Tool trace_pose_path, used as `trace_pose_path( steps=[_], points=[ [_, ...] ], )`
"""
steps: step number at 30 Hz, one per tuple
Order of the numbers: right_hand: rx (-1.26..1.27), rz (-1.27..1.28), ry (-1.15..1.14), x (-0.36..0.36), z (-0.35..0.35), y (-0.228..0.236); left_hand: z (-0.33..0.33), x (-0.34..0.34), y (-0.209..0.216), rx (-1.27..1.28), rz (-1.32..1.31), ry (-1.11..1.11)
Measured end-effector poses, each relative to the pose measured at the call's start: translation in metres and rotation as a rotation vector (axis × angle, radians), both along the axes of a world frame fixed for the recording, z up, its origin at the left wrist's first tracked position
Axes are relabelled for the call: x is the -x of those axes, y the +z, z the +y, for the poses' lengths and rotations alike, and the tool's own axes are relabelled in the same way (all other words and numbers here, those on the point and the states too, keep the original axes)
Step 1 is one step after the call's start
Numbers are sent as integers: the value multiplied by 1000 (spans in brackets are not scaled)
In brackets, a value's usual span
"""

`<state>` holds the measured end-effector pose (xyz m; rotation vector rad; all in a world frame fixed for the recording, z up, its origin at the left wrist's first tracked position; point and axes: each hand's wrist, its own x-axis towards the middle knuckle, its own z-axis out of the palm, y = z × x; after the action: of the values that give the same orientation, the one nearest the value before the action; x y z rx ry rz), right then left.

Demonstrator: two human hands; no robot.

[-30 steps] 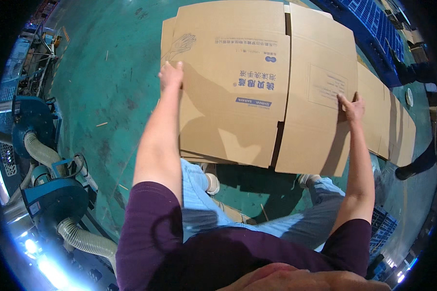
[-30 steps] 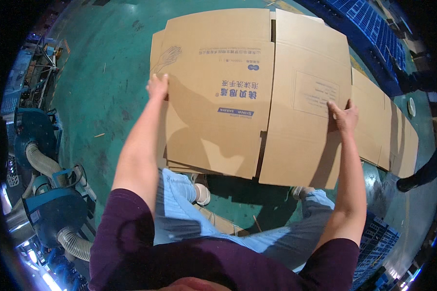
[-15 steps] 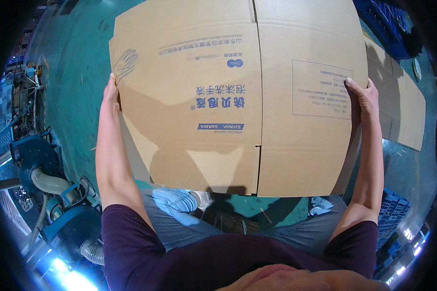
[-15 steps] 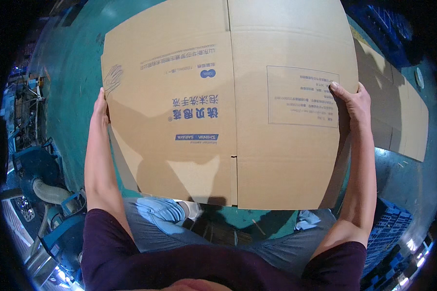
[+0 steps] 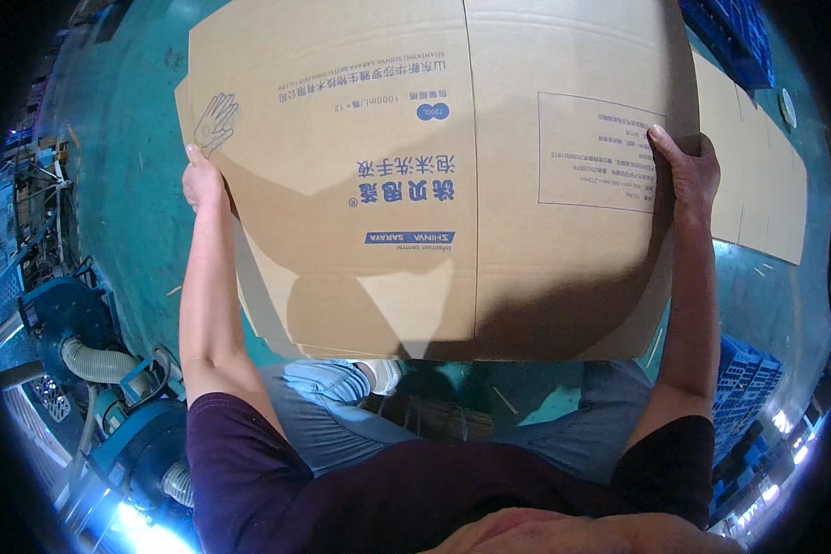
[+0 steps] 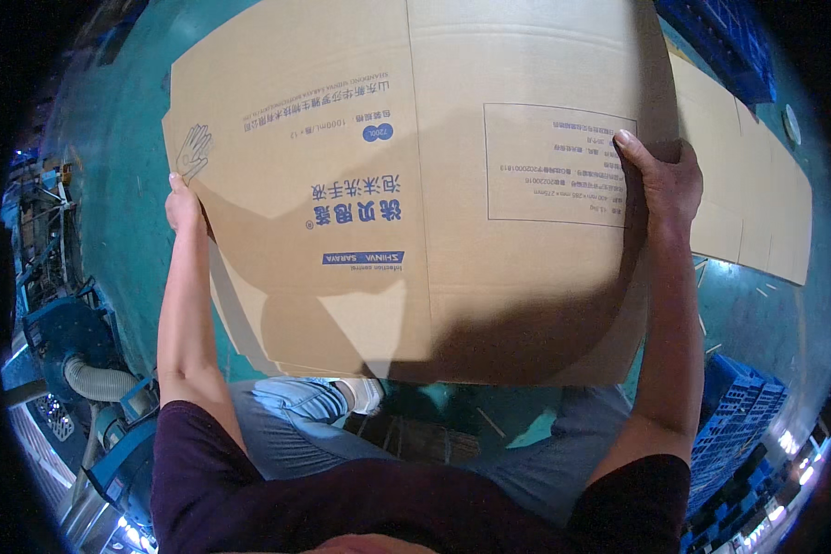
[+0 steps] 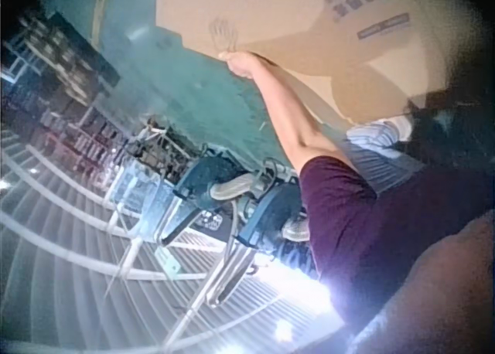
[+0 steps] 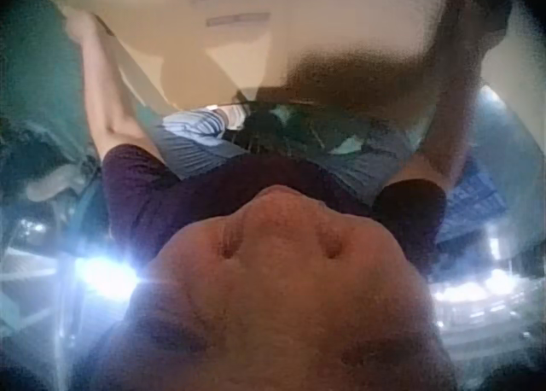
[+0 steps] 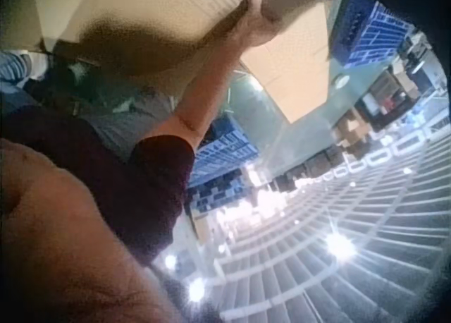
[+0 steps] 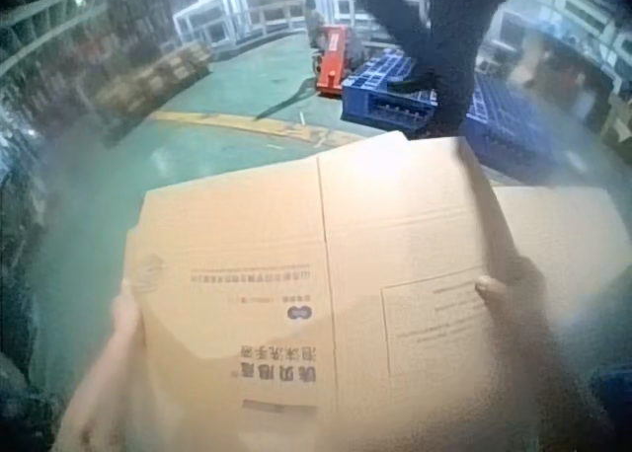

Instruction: The person sits on the floor and folds flat cardboard sheets along pre-scored lines into box shapes. They repeatedly pick up sheets, fold the side flaps, and place the folded boxes into a stack.

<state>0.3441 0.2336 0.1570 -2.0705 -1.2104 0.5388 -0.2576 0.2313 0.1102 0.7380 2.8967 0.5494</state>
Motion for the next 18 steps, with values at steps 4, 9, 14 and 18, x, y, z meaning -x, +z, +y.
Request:
trace_pose_path(
  steps=[4, 9, 14, 18],
  points=[
    [142, -56, -13, 3, 3, 6, -6, 11, -14, 55, 58, -60],
    [111, -78, 67, -4, 2, 2, -9, 11, -25, 53, 147, -167],
    [136, -140, 116, -18, 6, 0, -18, -40, -24, 105, 451, -283],
    [59, -435, 73, 2, -5, 14, -77, -133, -30, -319, 193, -896]
  ],
)
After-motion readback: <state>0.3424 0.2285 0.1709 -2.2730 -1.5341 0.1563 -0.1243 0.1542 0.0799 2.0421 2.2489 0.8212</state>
